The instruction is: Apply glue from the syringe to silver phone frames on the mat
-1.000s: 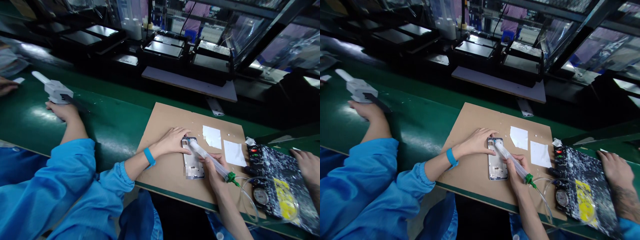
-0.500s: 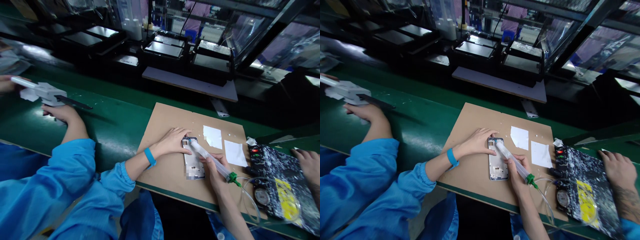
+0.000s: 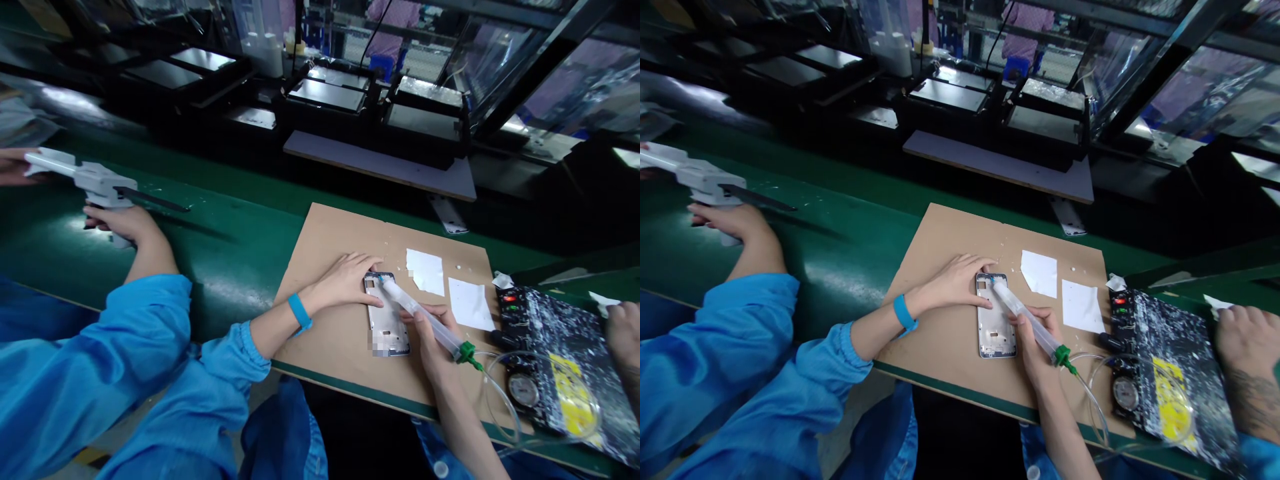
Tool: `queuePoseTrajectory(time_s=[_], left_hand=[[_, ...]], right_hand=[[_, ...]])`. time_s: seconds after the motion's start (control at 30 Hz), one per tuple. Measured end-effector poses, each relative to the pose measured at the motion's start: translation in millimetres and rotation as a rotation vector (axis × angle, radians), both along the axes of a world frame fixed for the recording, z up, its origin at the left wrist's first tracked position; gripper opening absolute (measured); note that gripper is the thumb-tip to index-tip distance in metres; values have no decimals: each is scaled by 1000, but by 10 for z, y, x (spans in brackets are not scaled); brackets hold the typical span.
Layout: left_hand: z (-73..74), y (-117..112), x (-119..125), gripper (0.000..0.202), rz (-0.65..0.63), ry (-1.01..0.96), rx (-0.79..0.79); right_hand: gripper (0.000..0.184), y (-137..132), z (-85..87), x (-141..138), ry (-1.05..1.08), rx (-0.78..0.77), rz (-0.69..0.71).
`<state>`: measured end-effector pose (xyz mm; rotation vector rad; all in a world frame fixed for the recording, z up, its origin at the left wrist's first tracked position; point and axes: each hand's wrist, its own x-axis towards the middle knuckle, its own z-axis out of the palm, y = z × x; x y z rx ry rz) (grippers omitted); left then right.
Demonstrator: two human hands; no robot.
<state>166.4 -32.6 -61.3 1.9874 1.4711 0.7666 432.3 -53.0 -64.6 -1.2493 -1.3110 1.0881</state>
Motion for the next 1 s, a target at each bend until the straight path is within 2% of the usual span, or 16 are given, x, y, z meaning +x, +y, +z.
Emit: queuePoseTrajectory(time_s=[0.3, 0.5, 0.67, 1.0], left_hand=[[-21, 6, 0, 88, 5, 1, -4], [2, -2, -1, 95, 5, -6, -5], [-14, -1, 1, 92, 11, -7, -1], [-17, 9, 6, 94, 12, 15, -6]], right_hand=[[53, 94, -141, 130, 9, 17, 47], [54, 106, -102, 136, 20, 5, 59], [51, 105, -68, 121, 7, 19, 46], [41, 190, -170, 206, 37, -26, 77]])
